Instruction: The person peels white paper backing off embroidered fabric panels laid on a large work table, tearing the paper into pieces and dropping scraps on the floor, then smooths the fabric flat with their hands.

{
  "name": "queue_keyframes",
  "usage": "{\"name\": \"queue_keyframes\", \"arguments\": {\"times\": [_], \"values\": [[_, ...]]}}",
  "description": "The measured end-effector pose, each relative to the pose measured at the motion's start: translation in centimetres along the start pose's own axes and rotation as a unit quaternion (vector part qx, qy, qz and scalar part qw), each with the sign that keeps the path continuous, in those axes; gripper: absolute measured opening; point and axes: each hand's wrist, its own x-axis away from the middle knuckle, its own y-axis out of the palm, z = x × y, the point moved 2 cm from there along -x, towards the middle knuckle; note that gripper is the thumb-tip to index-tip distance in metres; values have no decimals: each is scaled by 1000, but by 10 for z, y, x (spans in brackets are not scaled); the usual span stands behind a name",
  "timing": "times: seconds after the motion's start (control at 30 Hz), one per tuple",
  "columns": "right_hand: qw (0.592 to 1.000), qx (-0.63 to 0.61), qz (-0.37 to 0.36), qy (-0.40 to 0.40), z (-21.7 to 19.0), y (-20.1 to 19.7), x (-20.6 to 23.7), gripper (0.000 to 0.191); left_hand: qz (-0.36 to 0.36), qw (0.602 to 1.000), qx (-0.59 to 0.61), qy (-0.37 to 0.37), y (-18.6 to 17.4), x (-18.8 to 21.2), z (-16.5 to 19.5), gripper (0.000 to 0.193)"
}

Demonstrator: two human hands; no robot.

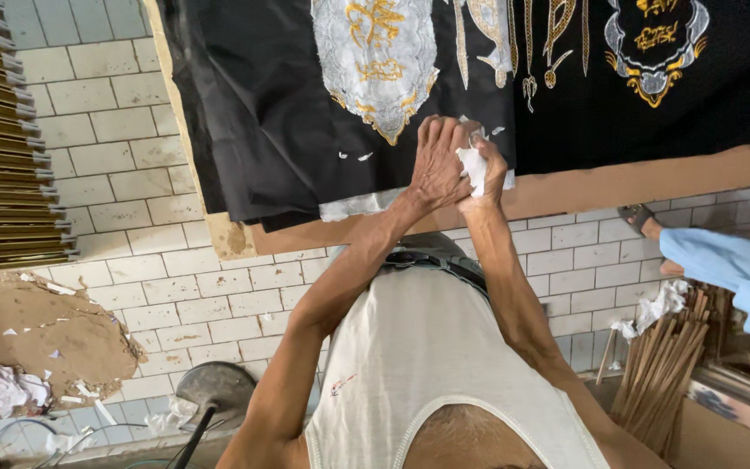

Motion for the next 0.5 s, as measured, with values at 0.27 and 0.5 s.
{"name": "queue_keyframes", "arguments": {"times": [0.27, 0.5], "values": [[891, 392, -127, -191, 2, 24, -15, 16, 54, 978, 203, -6, -15, 2, 3, 77], [961, 263, -25, -86, 10, 28, -13, 34, 62, 978, 194, 49, -7, -10, 19, 42]]}}
